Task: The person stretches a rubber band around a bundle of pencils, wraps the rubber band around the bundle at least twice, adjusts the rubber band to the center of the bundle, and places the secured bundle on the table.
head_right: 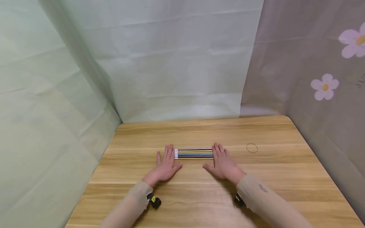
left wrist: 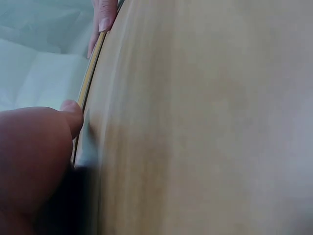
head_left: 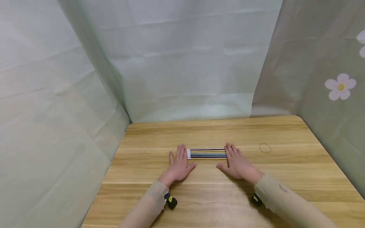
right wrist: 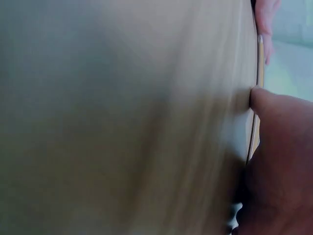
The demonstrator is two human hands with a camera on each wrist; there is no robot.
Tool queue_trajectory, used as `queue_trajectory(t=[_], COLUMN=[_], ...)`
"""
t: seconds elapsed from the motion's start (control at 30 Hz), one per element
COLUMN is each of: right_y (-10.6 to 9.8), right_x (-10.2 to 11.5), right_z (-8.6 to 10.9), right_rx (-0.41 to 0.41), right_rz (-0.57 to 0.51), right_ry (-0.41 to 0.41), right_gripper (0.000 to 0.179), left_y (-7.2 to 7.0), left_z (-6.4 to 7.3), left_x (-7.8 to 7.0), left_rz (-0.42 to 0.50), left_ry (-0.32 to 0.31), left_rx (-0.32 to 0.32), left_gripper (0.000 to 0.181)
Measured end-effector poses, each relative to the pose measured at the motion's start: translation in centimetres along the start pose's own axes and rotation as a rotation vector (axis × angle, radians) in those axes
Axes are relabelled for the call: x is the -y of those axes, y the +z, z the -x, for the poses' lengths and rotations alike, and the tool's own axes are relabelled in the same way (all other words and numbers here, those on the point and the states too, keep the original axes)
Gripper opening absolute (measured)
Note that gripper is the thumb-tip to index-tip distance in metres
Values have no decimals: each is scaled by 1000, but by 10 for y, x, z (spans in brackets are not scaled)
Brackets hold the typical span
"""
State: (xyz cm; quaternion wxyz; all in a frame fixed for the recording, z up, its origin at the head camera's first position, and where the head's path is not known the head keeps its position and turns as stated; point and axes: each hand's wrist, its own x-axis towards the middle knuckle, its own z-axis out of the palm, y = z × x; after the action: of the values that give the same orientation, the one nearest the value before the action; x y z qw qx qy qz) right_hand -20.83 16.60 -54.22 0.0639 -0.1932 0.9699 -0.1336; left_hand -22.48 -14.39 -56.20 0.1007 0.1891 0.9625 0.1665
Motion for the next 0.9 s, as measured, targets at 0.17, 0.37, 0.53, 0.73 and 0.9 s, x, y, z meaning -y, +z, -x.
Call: queue_trajectory(t=[0.17, 0.37, 0.53, 0.73, 0.9], right_y=[3, 2, 6, 12, 7], right_x=[6, 6, -3, -11, -11], right_z=[14, 13, -1, -11, -6], right_rx=[8, 10, -15, 2, 31], right_rz=[27, 0, -32, -14, -52], right_ry=[18, 21, -4, 21, 3], right_gripper=[104, 107, 110, 117, 115], left_y=[-3, -4, -7, -12, -14], left_z=[11, 12, 9, 7, 11], left_x=[-2, -2, 0, -5, -6], left_rz=[-7, -14, -9, -24, -16], left_ry=[35, 39, 34, -1, 5], left_rx=[44, 42, 48, 80, 85], left_gripper=[97, 98, 99, 99, 100])
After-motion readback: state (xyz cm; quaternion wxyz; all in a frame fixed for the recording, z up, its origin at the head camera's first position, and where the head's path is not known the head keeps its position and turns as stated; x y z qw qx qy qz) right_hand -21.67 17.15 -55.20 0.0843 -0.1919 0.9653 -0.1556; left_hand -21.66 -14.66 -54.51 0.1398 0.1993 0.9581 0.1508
